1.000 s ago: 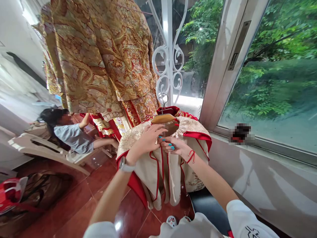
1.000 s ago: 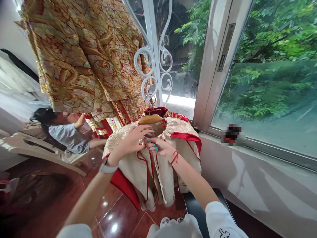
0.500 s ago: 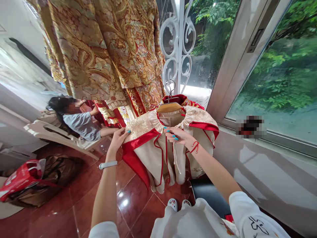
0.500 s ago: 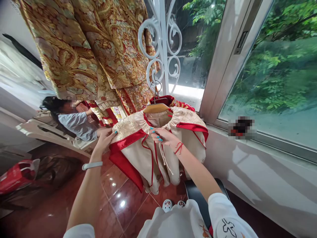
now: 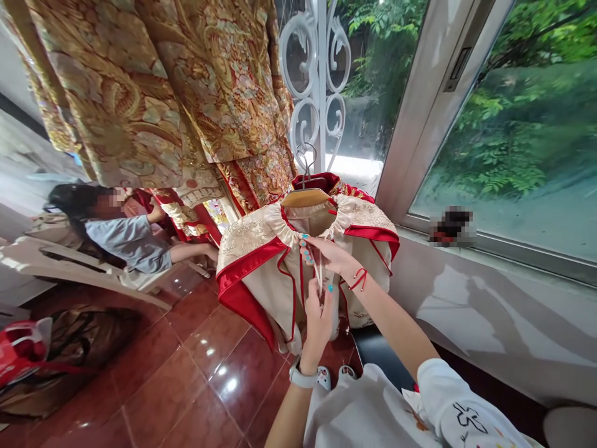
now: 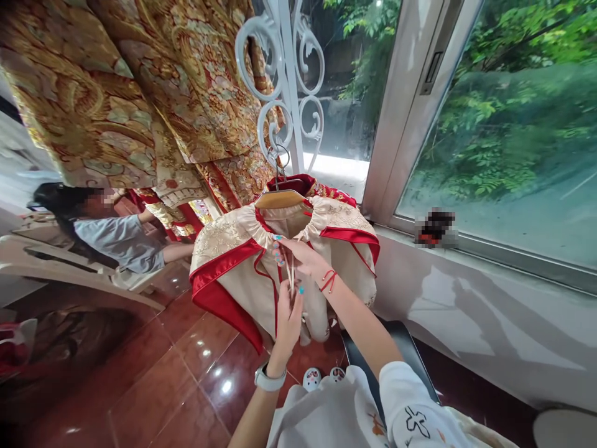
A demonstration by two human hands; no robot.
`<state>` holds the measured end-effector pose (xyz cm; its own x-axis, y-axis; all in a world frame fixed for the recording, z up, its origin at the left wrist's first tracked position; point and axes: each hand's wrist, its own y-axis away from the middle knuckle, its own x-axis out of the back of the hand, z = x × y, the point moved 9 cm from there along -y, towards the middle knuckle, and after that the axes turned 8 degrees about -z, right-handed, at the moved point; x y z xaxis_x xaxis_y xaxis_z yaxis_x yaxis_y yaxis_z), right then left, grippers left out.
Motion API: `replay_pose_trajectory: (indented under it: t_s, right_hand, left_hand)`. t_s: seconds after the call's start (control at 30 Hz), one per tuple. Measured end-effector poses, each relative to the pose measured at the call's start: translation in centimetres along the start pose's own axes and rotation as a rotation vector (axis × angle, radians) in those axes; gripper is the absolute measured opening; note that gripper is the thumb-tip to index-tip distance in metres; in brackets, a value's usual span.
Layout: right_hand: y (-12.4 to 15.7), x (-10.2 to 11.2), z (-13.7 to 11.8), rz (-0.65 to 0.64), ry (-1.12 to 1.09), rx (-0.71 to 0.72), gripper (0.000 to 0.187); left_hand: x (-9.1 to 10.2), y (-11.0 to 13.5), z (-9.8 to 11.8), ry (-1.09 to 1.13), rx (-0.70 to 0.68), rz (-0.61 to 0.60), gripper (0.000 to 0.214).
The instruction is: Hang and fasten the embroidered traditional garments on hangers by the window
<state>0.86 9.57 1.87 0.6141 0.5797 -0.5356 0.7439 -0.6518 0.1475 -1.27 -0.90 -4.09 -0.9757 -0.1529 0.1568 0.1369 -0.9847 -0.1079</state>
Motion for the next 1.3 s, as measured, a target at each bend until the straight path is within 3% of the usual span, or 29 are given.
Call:
replay_pose_trajectory:
  t_s: [0.1, 0.2, 0.27, 0.4, 0.53, 0.67, 0.87, 1.07, 1.17, 1.3]
  right_hand:
    - [2.9, 2.7, -0.2, 0.285, 0.296, 0.182, 0.027]
    - [8.1, 4.5, -0.9, 0.626, 0.619, 0.487, 0.026]
    - [10.2, 4.3, -0.3, 0.717, 0.777, 0.595, 0.028]
    - [9.0, 1.7, 2.1, 0.396, 0.834, 0.592, 0.048]
    - [9.0, 1.4, 2.3, 0.409, 0.58, 0.627, 0.042]
    - [7.6, 0.1, 3.7, 0.192, 0.336, 0.465, 0.04]
    - [9.3, 2.3, 2.0, 0.424, 0.199, 0.5, 0.037]
    - [9.4, 1.4, 3.8, 0.215, -0.017, 0.193, 0.037]
    - [9.5, 0.6, 3.7, 0.167, 0.0, 0.183, 0.037]
    - [9.7, 0.5, 3.0, 0.215, 0.082, 0.217, 0.044]
  left_hand:
    - [1.9, 0.5, 0.9, -0.139, 0.009, 0.008, 0.029]
    - [3.2, 0.7, 1.8, -0.225, -0.005, -0.043, 0.029]
    - [3.2, 0.7, 2.2, -0.264, -0.014, -0.086, 0.031]
    - [2.5, 0.6, 2.9, -0.221, -0.041, -0.156, 0.033]
    - [2.5, 0.5, 4.0, -0.173, -0.054, -0.204, 0.038]
    - [3.1, 0.4, 5.0, -0.286, -0.078, -0.237, 0.038]
    - [4.6, 0.1, 6.5, -0.455, -0.192, -0.222, 0.03]
    - [3.7, -0.1, 5.9, -0.572, -0.199, -0.291, 0.026]
    - [3.1, -0.6, 3.8, -0.482, -0.076, -0.316, 0.025]
    - [3.3, -2.5, 2.3, -0.21, 0.023, -0.231, 0.02]
